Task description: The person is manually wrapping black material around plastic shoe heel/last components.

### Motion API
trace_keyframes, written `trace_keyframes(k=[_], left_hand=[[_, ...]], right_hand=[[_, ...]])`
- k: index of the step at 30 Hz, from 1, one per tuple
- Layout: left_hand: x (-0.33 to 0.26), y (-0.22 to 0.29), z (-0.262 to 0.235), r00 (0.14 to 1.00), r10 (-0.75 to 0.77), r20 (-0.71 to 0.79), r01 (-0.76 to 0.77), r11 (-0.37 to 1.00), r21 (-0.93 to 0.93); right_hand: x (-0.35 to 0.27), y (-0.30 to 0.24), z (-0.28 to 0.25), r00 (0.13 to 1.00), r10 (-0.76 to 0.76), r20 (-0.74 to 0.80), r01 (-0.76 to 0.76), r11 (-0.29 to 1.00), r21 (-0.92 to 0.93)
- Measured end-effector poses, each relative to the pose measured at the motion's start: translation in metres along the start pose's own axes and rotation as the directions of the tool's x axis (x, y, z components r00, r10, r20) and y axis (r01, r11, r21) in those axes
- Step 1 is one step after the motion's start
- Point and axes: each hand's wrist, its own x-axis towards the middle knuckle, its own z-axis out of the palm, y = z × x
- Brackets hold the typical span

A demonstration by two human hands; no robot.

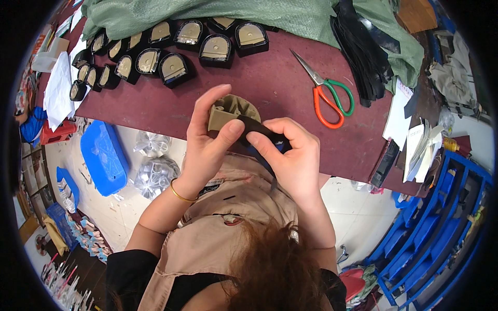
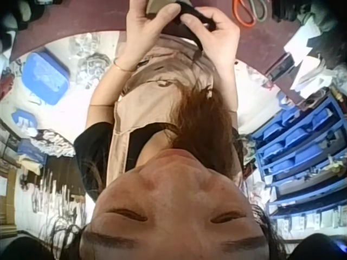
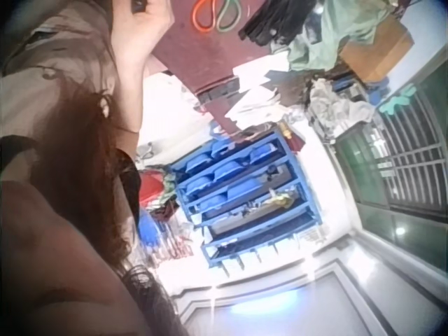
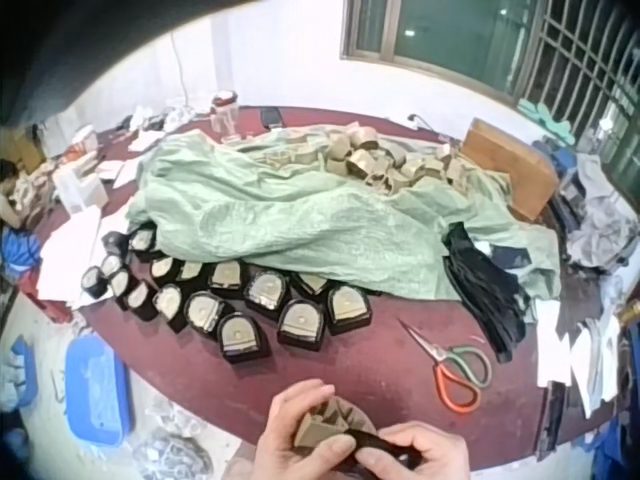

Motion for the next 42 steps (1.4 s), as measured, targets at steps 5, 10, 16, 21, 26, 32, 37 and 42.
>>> trace_keyframes(k=[5, 10, 16, 21, 26, 32, 37, 42], left_hand=[[0.007, -0.006, -0.016, 0.979, -0.116, 0.168, 0.203, 0.654, -0.729], [0.0, -0.008, -0.015, 0.958, -0.108, 0.266, 0.28, 0.551, -0.786], [0.0, -0.017, -0.013, 0.861, 0.064, 0.505, 0.469, 0.285, -0.836], [0.005, -0.012, -0.012, 0.851, 0.056, 0.522, 0.464, 0.386, -0.797], [0.013, -0.007, -0.023, 0.909, -0.078, 0.41, 0.284, 0.836, -0.47], [0.003, -0.008, -0.018, 0.826, -0.143, 0.545, 0.538, 0.488, -0.688], [0.009, -0.012, -0.008, 0.699, -0.182, 0.692, 0.646, 0.576, -0.5], [0.022, -0.016, -0.014, 0.939, -0.092, 0.33, 0.252, 0.838, -0.485]], right_hand=[[-0.006, -0.013, -0.026, 0.995, -0.038, 0.088, 0.043, 0.998, -0.05], [0.007, -0.012, -0.033, 0.98, -0.14, 0.14, 0.15, 0.987, -0.063], [0.016, -0.01, -0.026, 0.972, -0.044, 0.231, 0.042, 0.999, 0.015], [0.008, -0.012, -0.019, 0.974, -0.08, 0.21, 0.066, 0.995, 0.074], [0.002, -0.023, -0.021, 0.98, -0.104, 0.168, 0.129, 0.982, -0.14], [0.017, 0.004, -0.036, 0.97, -0.055, 0.238, 0.052, 0.998, 0.019], [0.021, 0.012, -0.025, 0.952, 0.077, 0.296, -0.176, 0.929, 0.324], [0.013, -0.001, -0.03, 0.947, 0.108, 0.303, -0.161, 0.975, 0.156]])
